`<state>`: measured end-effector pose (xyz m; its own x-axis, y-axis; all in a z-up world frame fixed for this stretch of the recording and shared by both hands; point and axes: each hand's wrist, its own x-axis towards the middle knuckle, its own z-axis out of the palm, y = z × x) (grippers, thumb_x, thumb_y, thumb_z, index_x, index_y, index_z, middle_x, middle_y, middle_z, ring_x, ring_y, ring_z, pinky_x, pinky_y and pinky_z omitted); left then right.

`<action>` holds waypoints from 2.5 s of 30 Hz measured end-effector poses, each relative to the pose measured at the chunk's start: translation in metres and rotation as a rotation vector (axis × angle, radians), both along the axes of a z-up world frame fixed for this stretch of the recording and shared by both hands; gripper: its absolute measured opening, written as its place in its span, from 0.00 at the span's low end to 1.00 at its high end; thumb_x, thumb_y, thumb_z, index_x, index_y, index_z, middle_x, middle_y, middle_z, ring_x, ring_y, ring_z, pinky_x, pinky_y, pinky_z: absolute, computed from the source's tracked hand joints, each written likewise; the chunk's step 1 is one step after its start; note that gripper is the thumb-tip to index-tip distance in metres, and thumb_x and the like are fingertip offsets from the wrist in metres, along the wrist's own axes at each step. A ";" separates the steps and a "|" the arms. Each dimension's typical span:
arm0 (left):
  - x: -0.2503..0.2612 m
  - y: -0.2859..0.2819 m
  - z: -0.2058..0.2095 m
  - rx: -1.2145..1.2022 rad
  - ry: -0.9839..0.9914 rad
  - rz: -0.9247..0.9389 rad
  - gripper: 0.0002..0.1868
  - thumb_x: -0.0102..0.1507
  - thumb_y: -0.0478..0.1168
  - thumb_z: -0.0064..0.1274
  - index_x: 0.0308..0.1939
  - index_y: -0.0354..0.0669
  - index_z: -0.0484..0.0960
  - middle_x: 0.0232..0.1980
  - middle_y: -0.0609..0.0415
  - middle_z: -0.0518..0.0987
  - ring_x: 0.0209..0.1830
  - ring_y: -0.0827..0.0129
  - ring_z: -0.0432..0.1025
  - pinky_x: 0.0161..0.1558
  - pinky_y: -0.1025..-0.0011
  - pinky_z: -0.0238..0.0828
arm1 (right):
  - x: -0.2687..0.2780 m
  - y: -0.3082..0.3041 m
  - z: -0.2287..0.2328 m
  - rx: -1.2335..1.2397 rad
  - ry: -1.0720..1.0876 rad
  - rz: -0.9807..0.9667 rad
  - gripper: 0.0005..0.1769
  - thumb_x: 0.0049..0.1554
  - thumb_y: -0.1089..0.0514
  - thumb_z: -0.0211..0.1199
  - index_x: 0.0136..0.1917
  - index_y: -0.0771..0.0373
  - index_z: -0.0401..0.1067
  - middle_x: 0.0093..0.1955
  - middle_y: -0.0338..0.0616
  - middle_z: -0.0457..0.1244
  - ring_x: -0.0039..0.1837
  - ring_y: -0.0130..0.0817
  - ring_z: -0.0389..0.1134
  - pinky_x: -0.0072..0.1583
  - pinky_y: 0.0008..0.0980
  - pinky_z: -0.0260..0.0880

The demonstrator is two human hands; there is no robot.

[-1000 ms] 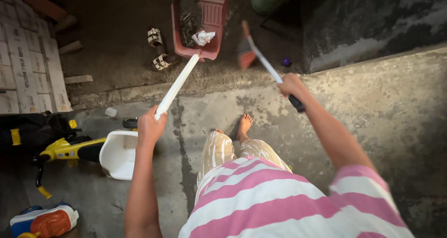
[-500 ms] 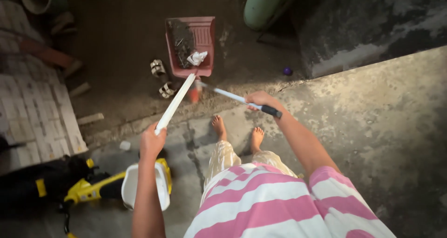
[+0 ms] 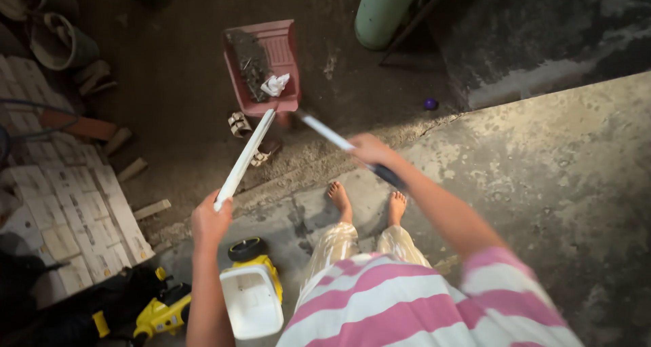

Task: Sweeping dirt and debris into a dustpan in an outdoor/garage area.

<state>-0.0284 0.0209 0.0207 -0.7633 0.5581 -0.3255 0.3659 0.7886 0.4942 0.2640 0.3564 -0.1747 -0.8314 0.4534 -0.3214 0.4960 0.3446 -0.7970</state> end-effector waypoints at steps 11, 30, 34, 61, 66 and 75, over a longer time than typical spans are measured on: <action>-0.036 0.005 -0.015 0.000 -0.081 0.022 0.20 0.63 0.44 0.57 0.58 0.40 0.83 0.28 0.45 0.83 0.25 0.64 0.80 0.32 0.65 0.75 | 0.119 0.085 -0.075 -0.653 -0.248 -0.493 0.17 0.62 0.53 0.61 0.48 0.72 0.77 0.34 0.46 0.68 0.31 0.30 0.65 0.34 0.30 0.62; 0.025 0.044 0.008 0.015 -0.103 -0.020 0.20 0.64 0.42 0.57 0.58 0.39 0.84 0.28 0.46 0.82 0.25 0.67 0.78 0.33 0.66 0.75 | 0.189 0.014 0.021 -0.759 -0.297 -0.641 0.13 0.60 0.61 0.59 0.54 0.69 0.79 0.33 0.49 0.69 0.30 0.32 0.67 0.30 0.34 0.63; 0.056 0.036 0.010 0.019 -0.118 0.011 0.20 0.64 0.42 0.57 0.58 0.39 0.83 0.29 0.47 0.82 0.25 0.68 0.78 0.32 0.66 0.74 | 0.244 0.083 0.008 -0.469 -0.328 -0.609 0.13 0.59 0.59 0.59 0.49 0.70 0.80 0.36 0.50 0.71 0.32 0.32 0.72 0.33 0.35 0.72; 0.239 -0.020 0.025 0.045 -0.154 0.205 0.21 0.65 0.40 0.56 0.60 0.35 0.82 0.31 0.49 0.81 0.24 0.71 0.76 0.32 0.69 0.73 | 0.381 -0.034 0.132 0.156 -0.371 -0.308 0.25 0.55 0.58 0.62 0.65 0.66 0.74 0.33 0.60 0.69 0.34 0.43 0.72 0.43 0.42 0.75; 0.249 -0.027 0.030 0.089 -0.145 0.224 0.20 0.65 0.38 0.56 0.59 0.34 0.82 0.31 0.49 0.81 0.24 0.71 0.76 0.31 0.70 0.74 | 0.341 -0.081 0.147 -0.481 -0.439 -0.155 0.21 0.57 0.56 0.60 0.63 0.58 0.75 0.34 0.46 0.70 0.31 0.32 0.70 0.36 0.36 0.74; 0.248 -0.051 0.031 0.129 -0.137 0.232 0.19 0.65 0.38 0.57 0.59 0.34 0.83 0.31 0.49 0.81 0.25 0.73 0.74 0.31 0.71 0.73 | 0.362 -0.092 -0.129 -0.599 -0.254 0.086 0.21 0.46 0.55 0.75 0.52 0.65 0.79 0.44 0.47 0.74 0.42 0.33 0.75 0.43 0.35 0.77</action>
<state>0.2197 -0.0305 0.0517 -0.8291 0.4172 -0.3721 0.1056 0.7706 0.6286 0.6264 0.2640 -0.3035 -0.7216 0.0700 -0.6887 0.6846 -0.0757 -0.7250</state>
